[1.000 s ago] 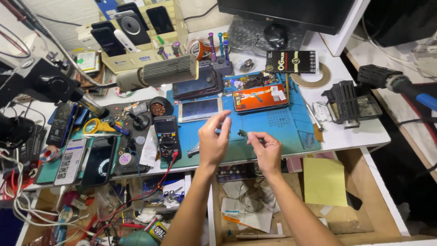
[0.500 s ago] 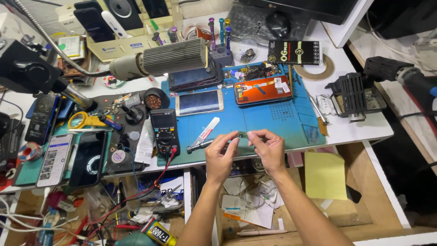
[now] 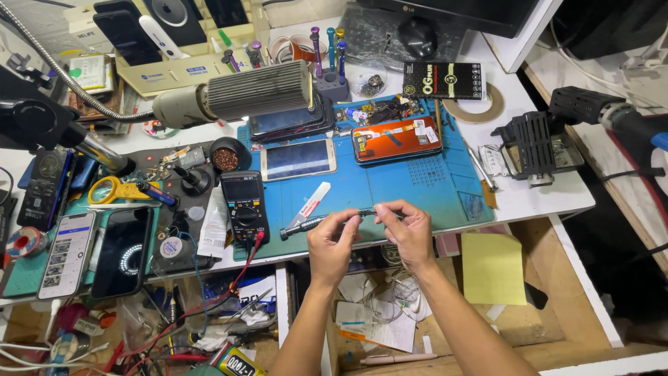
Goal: Repairing a mobile phone by inspecting and assembling internal components like the battery and circuit board
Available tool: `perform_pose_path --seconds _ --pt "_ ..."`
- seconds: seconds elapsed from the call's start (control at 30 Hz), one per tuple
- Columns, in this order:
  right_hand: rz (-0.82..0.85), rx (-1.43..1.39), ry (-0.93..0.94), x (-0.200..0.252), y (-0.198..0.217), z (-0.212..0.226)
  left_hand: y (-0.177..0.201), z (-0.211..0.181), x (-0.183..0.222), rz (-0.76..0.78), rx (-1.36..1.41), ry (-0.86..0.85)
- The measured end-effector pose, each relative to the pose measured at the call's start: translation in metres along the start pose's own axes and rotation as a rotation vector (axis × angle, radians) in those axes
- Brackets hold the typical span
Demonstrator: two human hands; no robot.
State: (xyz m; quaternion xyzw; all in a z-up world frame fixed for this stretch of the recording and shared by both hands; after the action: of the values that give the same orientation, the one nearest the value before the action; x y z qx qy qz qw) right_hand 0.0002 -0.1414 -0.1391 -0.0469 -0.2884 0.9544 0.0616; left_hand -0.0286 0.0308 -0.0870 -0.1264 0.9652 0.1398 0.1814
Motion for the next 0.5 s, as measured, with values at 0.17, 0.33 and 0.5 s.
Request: perform_pose_path --seconds 0.17,0.33,0.5 --pt "-0.001 0.016 0.007 -0.001 0.000 0.003 -0.001 -0.001 0.001 0.020 0.048 0.034" --pt "0.022 0.016 0.020 -0.001 0.003 -0.002 -0.003 0.006 0.003 0.043 0.114 0.143" --pt "0.063 0.074 0.047 -0.003 0.009 -0.014 -0.002 0.011 0.003 0.033 0.180 0.191"
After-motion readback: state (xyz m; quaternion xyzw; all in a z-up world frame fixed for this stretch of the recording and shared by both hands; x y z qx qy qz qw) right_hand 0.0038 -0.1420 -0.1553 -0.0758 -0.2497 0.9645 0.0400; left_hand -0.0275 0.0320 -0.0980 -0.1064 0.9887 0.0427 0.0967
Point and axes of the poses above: each hand's wrist, its own x-axis away from the middle knuckle, its own y-axis out of the back of the hand, z = x × y, the point moved 7 cm from there along -x, towards the middle knuckle, and after that the axes turned 12 degrees about -x, right-handed, at the moved point
